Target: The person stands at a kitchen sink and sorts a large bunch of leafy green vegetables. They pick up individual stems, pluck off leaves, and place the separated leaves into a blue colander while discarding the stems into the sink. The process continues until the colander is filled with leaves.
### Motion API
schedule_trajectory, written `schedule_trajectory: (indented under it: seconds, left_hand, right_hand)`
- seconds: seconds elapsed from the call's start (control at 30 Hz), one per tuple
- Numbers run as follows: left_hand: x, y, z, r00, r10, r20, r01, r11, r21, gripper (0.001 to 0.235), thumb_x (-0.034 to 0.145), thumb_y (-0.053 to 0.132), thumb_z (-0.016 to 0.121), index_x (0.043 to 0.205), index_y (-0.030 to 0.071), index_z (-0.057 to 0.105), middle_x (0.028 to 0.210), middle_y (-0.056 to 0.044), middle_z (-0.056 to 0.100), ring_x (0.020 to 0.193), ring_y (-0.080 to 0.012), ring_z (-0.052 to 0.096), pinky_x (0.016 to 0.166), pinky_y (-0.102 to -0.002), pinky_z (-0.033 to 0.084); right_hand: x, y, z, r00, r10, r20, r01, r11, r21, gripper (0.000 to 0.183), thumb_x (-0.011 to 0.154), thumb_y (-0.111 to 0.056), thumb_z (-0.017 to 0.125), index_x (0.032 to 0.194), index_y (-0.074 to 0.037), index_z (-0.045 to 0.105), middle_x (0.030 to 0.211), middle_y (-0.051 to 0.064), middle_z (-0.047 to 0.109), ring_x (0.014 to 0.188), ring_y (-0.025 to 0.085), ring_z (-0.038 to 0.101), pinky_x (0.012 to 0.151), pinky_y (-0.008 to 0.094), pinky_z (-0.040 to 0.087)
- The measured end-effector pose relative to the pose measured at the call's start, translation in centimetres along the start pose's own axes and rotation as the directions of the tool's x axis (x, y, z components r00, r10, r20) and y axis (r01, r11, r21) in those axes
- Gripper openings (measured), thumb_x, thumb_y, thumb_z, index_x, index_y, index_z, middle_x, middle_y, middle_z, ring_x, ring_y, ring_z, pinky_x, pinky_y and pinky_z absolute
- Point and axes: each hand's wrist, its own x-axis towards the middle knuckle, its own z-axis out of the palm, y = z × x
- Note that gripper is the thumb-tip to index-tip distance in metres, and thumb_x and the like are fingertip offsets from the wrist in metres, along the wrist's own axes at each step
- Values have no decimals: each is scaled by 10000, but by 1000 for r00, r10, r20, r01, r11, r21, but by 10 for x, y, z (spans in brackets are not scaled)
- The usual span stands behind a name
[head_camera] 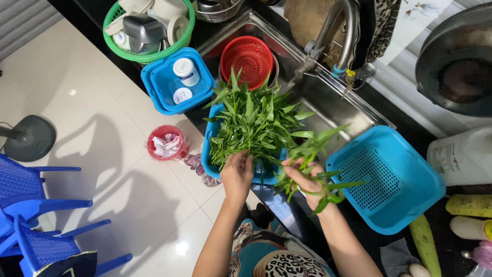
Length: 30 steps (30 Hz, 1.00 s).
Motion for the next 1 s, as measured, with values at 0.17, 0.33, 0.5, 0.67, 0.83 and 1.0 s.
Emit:
schedule_trajectory:
  seconds: [0.17,0.33,0.5,0.67,0.83,1.0]
  left_hand:
    - [-8,2,8,993,118,30,-120,991,54,169,861,75,777,1030,65,771,842,-108,686,631,-239,677,593,-352,551]
    - [-18,15,-2,941,303,152,-307,952,1,300,795,-12,689,1084,32,755,934,-140,684,786,-324,690,702,-399,566]
    - [-20,22,-2,946,248,207,-241,969,-59,203,884,-5,681,1075,8,749,949,-159,694,815,-350,693,732,-413,561]
    - [-33,10,40,943,32,330,36,979,-200,140,915,59,686,993,-12,779,839,-138,718,676,-251,681,640,-346,543]
    - [-36,-14,112,773,-310,553,629,490,-603,222,968,105,659,1038,-60,791,819,-66,731,670,-123,633,607,-261,504]
    - [-27,28,109,804,-223,551,470,805,-361,321,918,202,761,1197,48,720,995,-87,708,716,-190,699,658,-305,551]
  right_hand:
    - [31,2,26,995,96,42,-91,991,-100,234,837,-190,765,1044,-84,735,1010,22,742,847,120,662,689,294,504]
    - [50,4,37,996,88,16,-87,996,-14,304,837,-243,824,1058,-41,776,1058,82,756,958,158,674,891,309,505]
    - [44,1,20,988,91,-128,-89,996,17,314,849,-325,796,1021,-68,740,988,30,745,940,127,651,865,298,493]
    - [28,1,-9,964,26,-264,-11,998,61,243,898,-302,790,953,-72,733,884,24,699,775,144,587,676,314,447]
    - [14,24,-35,898,-115,-426,151,987,52,159,921,-179,809,949,-67,700,883,54,700,735,138,617,661,286,493]
    - [-3,20,-62,815,-248,-523,323,945,56,117,937,-119,773,997,-74,683,915,24,681,719,111,611,574,259,492]
